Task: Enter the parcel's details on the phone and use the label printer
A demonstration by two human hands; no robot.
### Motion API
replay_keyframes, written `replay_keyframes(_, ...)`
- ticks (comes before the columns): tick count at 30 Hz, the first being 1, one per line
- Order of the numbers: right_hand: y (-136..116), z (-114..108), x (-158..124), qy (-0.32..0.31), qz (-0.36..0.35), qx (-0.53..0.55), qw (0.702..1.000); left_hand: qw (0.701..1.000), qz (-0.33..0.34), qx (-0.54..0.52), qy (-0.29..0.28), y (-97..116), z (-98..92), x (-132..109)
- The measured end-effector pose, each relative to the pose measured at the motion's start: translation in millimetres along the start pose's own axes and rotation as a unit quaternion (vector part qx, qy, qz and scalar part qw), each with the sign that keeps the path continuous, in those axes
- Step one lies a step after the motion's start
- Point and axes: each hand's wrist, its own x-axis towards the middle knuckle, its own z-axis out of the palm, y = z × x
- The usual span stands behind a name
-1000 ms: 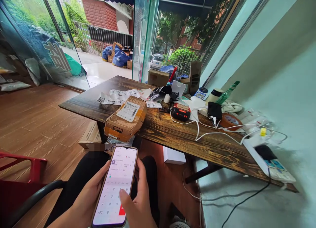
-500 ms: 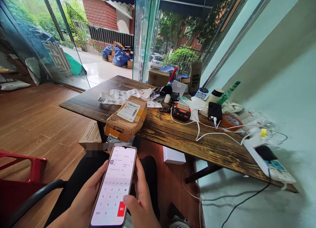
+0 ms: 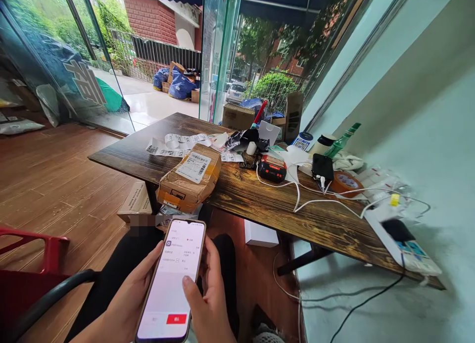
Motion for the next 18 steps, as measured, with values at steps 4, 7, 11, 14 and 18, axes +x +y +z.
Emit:
replay_keyframes(4,-2,-1,-2,-0.038,-0.027,-0.034,0.998,1.000,0.011,-0.003,0.013,0,0.7,-1)
replay_keyframes(7,-6,-4,-3,-0.117,-0.015,-0.025,0.993,1.000,0.022,0.000,0.016,1,2.0,-1)
replay_keyframes(11,-11,-16,9,-0.079,-0.026,-0.001,0.997,1.000,0.011,0.020,0.011,3,2.4,-1)
replay_keyframes(14,-20,-32,34,0.050,-0.075,-0.043,0.995,1.000,0.002,0.029,0.007,5,2.7,0)
replay_keyframes(18,-46,-51,86,0.184,-0.179,-0.062,0.964,1.000,-0.006,0.019,-0.009,6,8.1,1)
